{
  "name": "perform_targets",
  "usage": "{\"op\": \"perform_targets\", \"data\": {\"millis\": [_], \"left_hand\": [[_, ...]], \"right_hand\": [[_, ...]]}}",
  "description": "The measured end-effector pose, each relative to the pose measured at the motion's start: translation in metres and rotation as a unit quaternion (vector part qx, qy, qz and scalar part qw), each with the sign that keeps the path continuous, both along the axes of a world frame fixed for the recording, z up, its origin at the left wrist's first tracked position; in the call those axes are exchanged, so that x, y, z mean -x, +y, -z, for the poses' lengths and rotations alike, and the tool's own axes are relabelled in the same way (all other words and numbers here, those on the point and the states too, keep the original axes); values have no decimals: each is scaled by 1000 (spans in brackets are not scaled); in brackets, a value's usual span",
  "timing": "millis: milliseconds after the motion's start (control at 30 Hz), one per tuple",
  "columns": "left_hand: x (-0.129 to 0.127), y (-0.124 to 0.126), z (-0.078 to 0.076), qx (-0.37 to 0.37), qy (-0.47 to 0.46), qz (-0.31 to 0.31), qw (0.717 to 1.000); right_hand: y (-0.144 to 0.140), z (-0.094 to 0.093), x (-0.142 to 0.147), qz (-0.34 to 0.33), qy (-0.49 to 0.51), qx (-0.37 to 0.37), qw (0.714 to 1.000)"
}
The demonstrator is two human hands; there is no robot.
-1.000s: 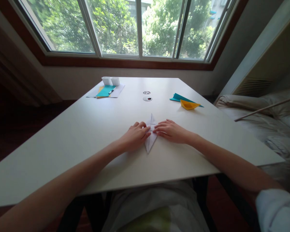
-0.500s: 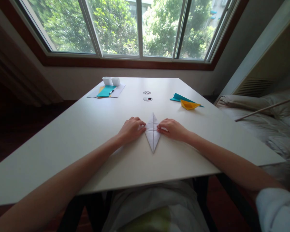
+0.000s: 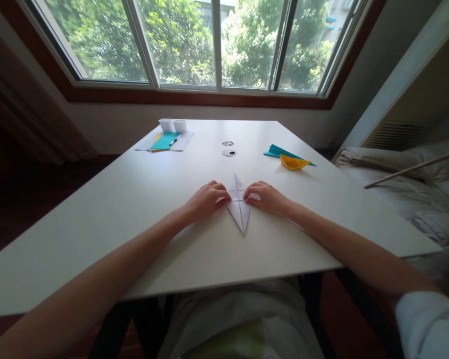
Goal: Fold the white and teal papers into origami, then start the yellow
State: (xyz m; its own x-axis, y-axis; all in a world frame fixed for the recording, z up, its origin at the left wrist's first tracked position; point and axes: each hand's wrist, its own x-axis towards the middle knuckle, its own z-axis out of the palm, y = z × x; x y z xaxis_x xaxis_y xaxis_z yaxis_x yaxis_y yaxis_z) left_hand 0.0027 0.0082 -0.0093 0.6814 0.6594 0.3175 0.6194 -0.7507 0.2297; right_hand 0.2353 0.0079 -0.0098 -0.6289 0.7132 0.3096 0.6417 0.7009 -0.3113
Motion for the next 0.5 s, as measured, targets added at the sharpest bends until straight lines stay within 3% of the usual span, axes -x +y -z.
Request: {"op": "perform_targets", "data": {"millis": [133,300,500], "left_hand": [[2,0,-2,13,-2,32,999],[1,-2,-3,8,0,16,1000],[-2,-5,-5,4,2,-10,1000]], "right_hand": [[2,1,-3,-14,-1,10,1000],[0,-1,-3,-10,-18,9,1000],[0,-1,-1,41,-21,18,999]]}}
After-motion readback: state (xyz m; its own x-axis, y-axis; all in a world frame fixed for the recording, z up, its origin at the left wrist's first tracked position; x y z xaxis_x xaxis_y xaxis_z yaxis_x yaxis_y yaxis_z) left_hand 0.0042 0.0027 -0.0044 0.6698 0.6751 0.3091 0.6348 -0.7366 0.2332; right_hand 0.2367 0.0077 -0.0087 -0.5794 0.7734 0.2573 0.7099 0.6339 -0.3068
